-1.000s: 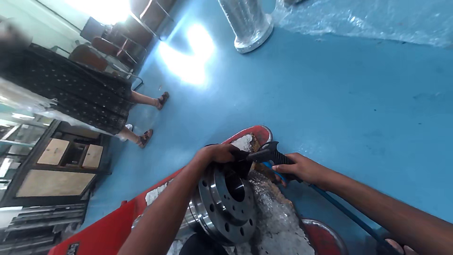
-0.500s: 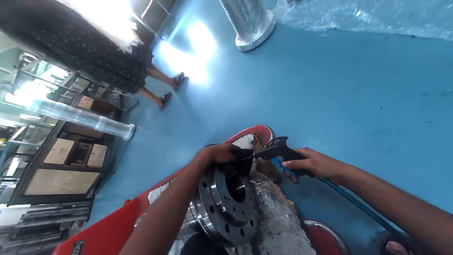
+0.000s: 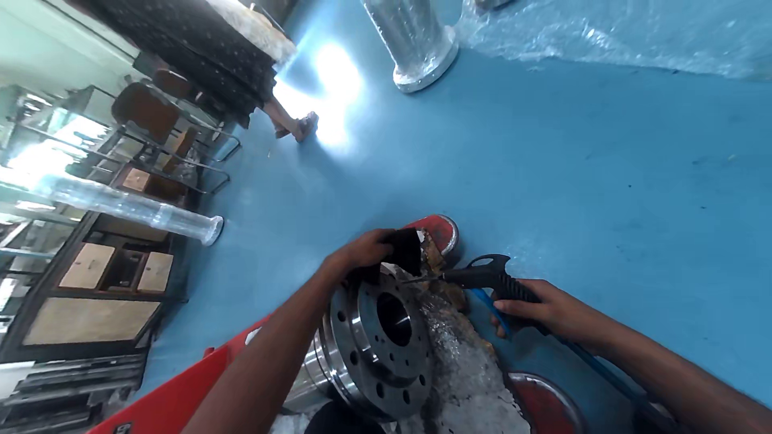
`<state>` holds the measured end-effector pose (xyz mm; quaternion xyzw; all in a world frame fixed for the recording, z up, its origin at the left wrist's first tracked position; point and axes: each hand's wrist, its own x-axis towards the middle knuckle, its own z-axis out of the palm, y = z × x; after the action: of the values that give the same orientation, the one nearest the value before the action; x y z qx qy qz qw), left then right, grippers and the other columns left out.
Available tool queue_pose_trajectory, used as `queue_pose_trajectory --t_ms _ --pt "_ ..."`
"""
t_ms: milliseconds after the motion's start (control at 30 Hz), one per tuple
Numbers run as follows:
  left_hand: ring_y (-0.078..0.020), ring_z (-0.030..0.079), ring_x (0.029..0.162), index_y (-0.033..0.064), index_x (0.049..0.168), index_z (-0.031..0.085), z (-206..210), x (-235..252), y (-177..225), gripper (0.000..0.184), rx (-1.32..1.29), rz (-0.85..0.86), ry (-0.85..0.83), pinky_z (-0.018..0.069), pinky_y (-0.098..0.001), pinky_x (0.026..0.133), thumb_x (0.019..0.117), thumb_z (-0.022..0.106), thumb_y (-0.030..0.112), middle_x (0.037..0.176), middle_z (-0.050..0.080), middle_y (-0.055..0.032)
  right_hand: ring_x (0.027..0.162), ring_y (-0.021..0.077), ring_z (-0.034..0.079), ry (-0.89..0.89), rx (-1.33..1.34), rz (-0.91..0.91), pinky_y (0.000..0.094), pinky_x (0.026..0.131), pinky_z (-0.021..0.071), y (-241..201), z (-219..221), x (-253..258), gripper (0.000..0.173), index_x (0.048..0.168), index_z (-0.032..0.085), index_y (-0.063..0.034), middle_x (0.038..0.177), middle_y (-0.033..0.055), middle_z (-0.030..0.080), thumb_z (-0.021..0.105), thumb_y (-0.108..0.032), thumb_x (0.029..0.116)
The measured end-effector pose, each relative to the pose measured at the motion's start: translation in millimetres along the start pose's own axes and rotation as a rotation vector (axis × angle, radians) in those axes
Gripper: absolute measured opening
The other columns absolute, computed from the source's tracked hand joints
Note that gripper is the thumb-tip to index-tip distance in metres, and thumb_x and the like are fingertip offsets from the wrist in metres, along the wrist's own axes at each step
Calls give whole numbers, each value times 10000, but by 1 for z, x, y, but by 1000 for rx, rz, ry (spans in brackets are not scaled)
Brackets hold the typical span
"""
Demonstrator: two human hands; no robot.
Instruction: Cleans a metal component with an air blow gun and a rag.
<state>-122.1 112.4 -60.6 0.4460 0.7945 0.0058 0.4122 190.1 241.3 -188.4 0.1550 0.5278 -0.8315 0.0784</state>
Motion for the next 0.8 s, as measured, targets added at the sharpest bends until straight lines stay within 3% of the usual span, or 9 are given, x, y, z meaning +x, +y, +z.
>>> queue_pose_trajectory --t_ms 167,400,567,800 --pt "-334 614 1232 3 1381 577 5 23 13 356 76 -13 -135 459 -560 1071 1033 528 55 1320 634 -222 797 219 748 27 32 37 342 764 629 8 9 6 182 1130 604 -21 931 113 742 546 -174 1049" --pt "-397 606 1228 12 1330 623 42 37 23 344 399 -135 -484 436 -644 1038 1013 607 145 1286 647 -243 792 223 753 -1 111 51 337 762 634 17 22 12 193 1130 592 -16 915 112 742 533 -182 1050" --pt "-397 605 1226 30 1337 628 39 36 29 340 449 -165 -509 437 -648 1025 1027 581 162 1282 649 -237 776 227 746 -20 150 57 330 747 628 19 25 20 195 1139 595 -20 908 123 738 532 -186 1060" --pt "-387 631 1172 106 1349 633 37 34 33 376 525 -208 -569 463 -679 945 977 642 160 1250 669 -206 717 193 723 19 130 49 303 697 614 23 30 24 169 1101 602 -25 862 100 724 536 -171 1050"
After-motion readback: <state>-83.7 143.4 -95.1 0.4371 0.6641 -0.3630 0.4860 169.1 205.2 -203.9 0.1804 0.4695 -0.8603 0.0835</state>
